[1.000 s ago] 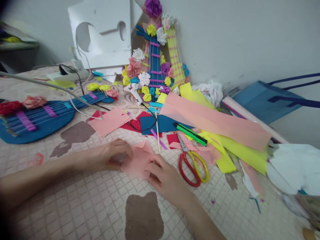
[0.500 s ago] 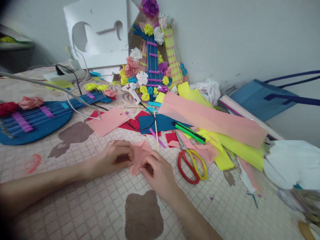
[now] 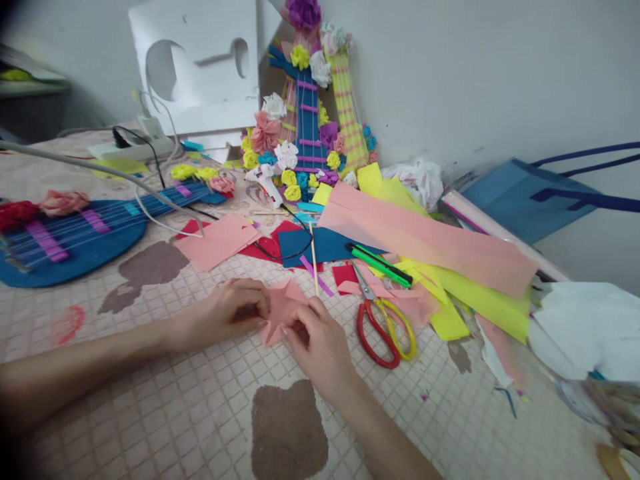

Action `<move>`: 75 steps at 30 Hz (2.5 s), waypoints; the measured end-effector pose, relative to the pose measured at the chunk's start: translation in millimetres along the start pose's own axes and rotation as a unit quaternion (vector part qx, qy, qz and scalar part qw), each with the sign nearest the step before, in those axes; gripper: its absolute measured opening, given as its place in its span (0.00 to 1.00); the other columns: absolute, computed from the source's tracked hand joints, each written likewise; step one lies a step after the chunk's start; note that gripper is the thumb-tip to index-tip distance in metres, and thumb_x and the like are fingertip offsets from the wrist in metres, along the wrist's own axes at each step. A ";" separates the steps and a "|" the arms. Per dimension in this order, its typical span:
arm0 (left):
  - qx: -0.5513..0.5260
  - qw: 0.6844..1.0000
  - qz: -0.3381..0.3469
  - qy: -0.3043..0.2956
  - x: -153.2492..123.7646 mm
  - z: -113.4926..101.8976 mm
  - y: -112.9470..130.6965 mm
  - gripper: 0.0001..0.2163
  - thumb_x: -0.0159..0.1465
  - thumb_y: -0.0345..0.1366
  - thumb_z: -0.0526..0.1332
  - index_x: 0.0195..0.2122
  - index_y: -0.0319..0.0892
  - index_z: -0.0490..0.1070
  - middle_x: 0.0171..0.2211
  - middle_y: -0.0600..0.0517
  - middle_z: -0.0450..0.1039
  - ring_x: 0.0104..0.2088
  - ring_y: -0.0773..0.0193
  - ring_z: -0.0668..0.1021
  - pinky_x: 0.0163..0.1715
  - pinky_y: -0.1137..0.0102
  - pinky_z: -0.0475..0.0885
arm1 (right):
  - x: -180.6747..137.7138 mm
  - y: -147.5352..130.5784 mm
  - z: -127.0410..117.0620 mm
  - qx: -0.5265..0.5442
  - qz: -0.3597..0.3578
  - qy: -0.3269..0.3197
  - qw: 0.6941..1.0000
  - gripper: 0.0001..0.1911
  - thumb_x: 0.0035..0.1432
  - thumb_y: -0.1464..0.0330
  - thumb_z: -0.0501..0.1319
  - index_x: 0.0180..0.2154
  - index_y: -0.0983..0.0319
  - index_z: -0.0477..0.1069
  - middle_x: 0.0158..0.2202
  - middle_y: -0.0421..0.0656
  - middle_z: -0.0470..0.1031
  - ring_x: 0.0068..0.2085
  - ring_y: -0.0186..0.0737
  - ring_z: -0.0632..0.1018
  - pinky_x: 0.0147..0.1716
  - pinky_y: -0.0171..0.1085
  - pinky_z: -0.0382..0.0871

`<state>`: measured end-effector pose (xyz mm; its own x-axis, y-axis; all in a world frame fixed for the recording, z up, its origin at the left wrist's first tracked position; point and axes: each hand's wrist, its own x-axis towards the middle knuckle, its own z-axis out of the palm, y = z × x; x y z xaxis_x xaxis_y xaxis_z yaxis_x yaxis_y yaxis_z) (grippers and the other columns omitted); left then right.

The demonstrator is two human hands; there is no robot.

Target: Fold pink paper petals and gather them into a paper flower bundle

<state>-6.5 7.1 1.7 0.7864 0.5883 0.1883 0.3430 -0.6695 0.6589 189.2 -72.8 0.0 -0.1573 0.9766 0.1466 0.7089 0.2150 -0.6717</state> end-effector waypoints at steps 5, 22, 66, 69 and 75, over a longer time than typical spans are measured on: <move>0.036 0.998 -0.031 0.037 0.2 10.9 2.2 0.04 0.56 0.26 0.59 0.26 0.40 0.67 0.27 0.55 0.69 0.33 0.65 0.72 0.36 0.69 0.63 | 2.0 -0.2 4.0 -0.018 -0.020 0.005 1.000 0.06 0.55 0.76 0.58 0.29 0.60 0.66 0.33 0.39 0.66 0.32 0.35 0.71 0.29 0.34 0.63; 0.063 0.995 -0.051 0.053 -0.9 14.3 7.0 0.04 0.58 0.29 0.60 0.27 0.40 0.67 0.29 0.54 0.69 0.34 0.63 0.72 0.37 0.67 0.62 | 4.5 -2.7 10.9 -0.039 0.020 0.027 0.999 0.05 0.55 0.74 0.59 0.29 0.60 0.66 0.32 0.40 0.67 0.31 0.35 0.71 0.29 0.34 0.64; 0.072 0.993 -0.067 0.058 0.4 17.3 8.0 0.02 0.55 0.28 0.60 0.27 0.41 0.67 0.29 0.55 0.70 0.34 0.63 0.72 0.39 0.65 0.61 | 3.9 -3.4 12.6 -0.091 0.031 0.018 0.995 0.02 0.58 0.72 0.54 0.33 0.60 0.63 0.35 0.42 0.66 0.33 0.37 0.73 0.33 0.36 0.66; 0.071 0.993 -0.068 0.061 0.5 17.7 7.2 0.03 0.55 0.28 0.60 0.27 0.41 0.67 0.29 0.55 0.69 0.34 0.63 0.72 0.39 0.65 0.61 | 4.2 -3.3 13.2 -0.099 0.030 0.016 0.994 0.03 0.59 0.72 0.54 0.32 0.60 0.63 0.35 0.42 0.66 0.33 0.37 0.72 0.32 0.36 0.66; 0.077 0.993 -0.071 0.057 0.3 17.4 8.2 0.03 0.55 0.27 0.59 0.27 0.41 0.67 0.29 0.54 0.69 0.34 0.62 0.71 0.38 0.65 0.61 | 3.3 -1.6 14.7 -0.101 0.036 0.013 0.994 0.03 0.58 0.71 0.55 0.32 0.60 0.64 0.35 0.41 0.65 0.31 0.36 0.72 0.31 0.35 0.65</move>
<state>5.5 -6.2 -5.5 0.6647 0.7228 0.1891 0.5270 -0.6329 0.5672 177.4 -70.0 -9.1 -0.0850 0.9886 0.1243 0.8420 0.1379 -0.5216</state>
